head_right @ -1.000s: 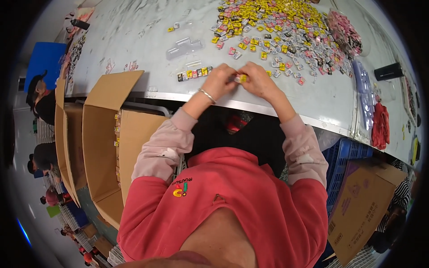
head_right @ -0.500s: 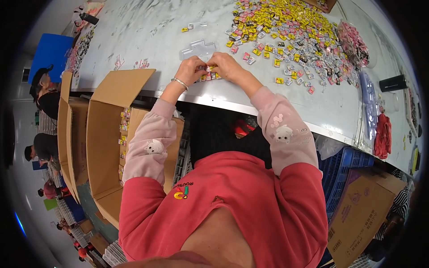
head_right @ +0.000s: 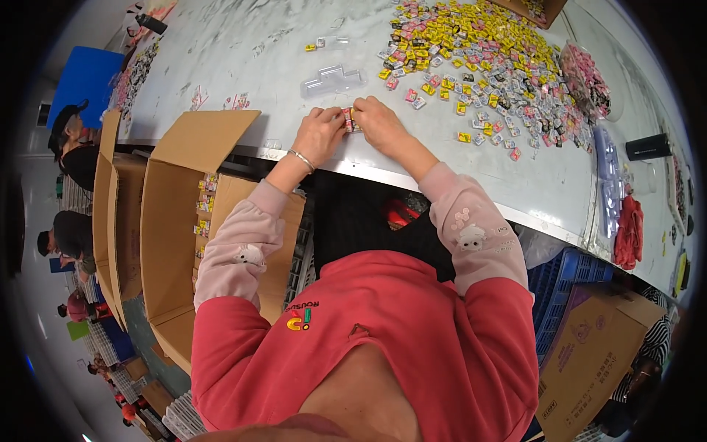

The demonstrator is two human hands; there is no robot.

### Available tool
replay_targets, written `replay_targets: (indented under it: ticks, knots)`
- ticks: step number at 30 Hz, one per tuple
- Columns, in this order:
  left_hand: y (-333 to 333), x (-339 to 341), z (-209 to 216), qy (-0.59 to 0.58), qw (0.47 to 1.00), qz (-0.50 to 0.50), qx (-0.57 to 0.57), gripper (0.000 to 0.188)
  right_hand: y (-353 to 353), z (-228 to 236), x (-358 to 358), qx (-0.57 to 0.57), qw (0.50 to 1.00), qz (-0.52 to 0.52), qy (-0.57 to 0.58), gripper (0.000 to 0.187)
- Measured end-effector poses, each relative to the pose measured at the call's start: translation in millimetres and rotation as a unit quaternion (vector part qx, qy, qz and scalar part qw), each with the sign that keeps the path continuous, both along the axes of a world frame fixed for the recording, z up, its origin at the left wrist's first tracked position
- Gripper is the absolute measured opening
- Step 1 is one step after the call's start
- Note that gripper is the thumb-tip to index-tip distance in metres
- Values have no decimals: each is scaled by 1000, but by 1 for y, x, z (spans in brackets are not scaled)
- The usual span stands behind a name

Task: Sorting small colorful plastic keycaps and organizing them into rows within a shipping box.

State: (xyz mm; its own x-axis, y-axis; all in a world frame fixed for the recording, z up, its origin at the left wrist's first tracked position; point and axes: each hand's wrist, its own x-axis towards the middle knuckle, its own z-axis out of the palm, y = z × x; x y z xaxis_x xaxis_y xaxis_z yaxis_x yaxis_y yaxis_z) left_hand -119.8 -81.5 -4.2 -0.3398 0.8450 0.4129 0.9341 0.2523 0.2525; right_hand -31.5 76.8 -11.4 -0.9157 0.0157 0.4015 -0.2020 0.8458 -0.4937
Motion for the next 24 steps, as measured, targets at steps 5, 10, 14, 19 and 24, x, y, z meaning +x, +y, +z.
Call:
replay_targets:
  ticks: [5,10,14,19,24]
  knots:
    - [-6,-27,2,-90,992,13,-84,22,3,0,-6,47,999,4,-1,25]
    - [0,-21,12,-33,998,28,-45,27,31,4,3,-135,990,-50,4,29]
    - [2,-3,12,19,986,36,-159,37,9,4,22,-1,998,-60,-24,29]
    - [9,3,15,77,974,61,-202,39,13,-8,26,13,997,-72,19,31]
    - [5,-18,15,-142,978,78,-133,51,23,3,20,-75,995,-64,-18,27]
